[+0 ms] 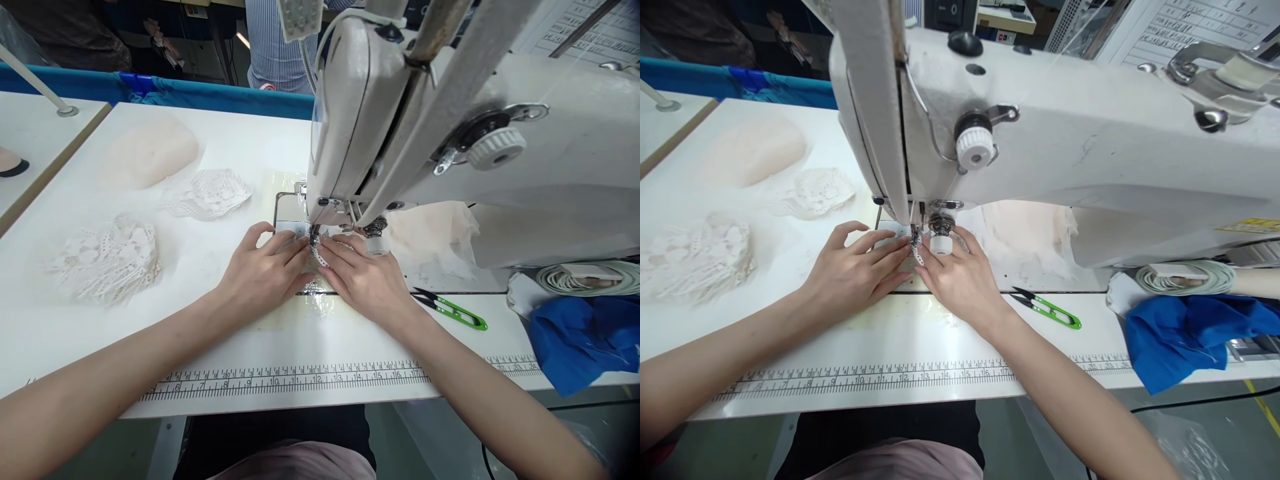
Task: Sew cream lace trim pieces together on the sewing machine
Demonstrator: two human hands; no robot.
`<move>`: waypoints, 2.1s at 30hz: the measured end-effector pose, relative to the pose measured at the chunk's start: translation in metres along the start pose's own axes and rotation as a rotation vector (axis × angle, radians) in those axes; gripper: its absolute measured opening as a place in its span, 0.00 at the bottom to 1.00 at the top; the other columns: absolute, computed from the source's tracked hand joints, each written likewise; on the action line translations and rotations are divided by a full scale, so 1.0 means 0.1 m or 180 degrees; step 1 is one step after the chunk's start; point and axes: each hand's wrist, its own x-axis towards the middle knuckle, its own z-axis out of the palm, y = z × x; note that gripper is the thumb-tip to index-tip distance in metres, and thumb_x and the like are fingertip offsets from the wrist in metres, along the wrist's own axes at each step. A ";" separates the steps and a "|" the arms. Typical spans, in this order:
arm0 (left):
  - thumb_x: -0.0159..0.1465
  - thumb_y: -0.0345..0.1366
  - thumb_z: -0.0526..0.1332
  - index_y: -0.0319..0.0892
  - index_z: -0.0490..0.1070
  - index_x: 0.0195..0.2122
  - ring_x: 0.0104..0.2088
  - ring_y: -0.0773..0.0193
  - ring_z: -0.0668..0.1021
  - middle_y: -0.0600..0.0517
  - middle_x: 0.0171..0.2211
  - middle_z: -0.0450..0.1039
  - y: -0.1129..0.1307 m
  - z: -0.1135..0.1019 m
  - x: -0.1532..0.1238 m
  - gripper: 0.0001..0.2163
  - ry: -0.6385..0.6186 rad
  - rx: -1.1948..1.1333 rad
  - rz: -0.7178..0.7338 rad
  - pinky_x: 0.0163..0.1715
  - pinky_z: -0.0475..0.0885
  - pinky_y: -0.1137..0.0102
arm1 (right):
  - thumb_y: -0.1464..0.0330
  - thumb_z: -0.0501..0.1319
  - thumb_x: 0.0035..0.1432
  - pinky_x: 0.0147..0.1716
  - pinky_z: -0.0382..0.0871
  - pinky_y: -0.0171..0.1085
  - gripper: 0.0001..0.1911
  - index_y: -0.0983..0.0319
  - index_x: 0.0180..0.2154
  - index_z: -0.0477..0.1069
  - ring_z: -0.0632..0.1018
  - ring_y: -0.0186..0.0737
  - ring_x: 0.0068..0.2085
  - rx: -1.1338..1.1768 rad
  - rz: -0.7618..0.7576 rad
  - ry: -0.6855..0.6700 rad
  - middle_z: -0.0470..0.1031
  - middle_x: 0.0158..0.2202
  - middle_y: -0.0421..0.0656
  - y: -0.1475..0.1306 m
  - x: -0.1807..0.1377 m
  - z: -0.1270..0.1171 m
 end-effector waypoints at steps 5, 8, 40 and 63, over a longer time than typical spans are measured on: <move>0.70 0.39 0.57 0.37 0.74 0.46 0.46 0.58 0.79 0.48 0.45 0.80 -0.02 0.02 -0.01 0.11 -0.0026 -0.0015 -0.0013 0.48 0.66 0.57 | 0.65 0.55 0.68 0.55 0.67 0.50 0.17 0.67 0.51 0.74 0.78 0.46 0.49 -0.0001 0.0009 -0.0029 0.80 0.47 0.48 0.00 -0.01 0.02; 0.70 0.39 0.58 0.37 0.74 0.46 0.46 0.57 0.79 0.48 0.45 0.80 -0.03 0.01 -0.01 0.11 -0.0030 -0.0007 -0.0020 0.48 0.66 0.57 | 0.65 0.54 0.69 0.56 0.65 0.49 0.17 0.67 0.51 0.74 0.78 0.45 0.48 -0.0049 -0.0048 0.0016 0.80 0.48 0.47 0.01 -0.01 0.02; 0.68 0.23 0.49 0.38 0.70 0.54 0.50 0.53 0.78 0.45 0.52 0.75 -0.14 -0.18 -0.02 0.17 -0.0467 -0.0155 -0.0261 0.46 0.73 0.56 | 0.82 0.49 0.62 0.61 0.63 0.52 0.21 0.63 0.48 0.75 0.75 0.43 0.53 0.0546 -0.0063 -0.0266 0.77 0.52 0.44 -0.07 -0.06 -0.16; 0.70 0.42 0.56 0.35 0.73 0.52 0.53 0.52 0.77 0.42 0.51 0.77 0.03 -0.03 -0.05 0.17 -0.0442 -0.0139 0.0175 0.57 0.72 0.56 | 0.83 0.49 0.60 0.62 0.62 0.48 0.20 0.66 0.48 0.72 0.73 0.44 0.57 0.0143 -0.0196 -0.0419 0.78 0.51 0.48 0.01 -0.05 -0.09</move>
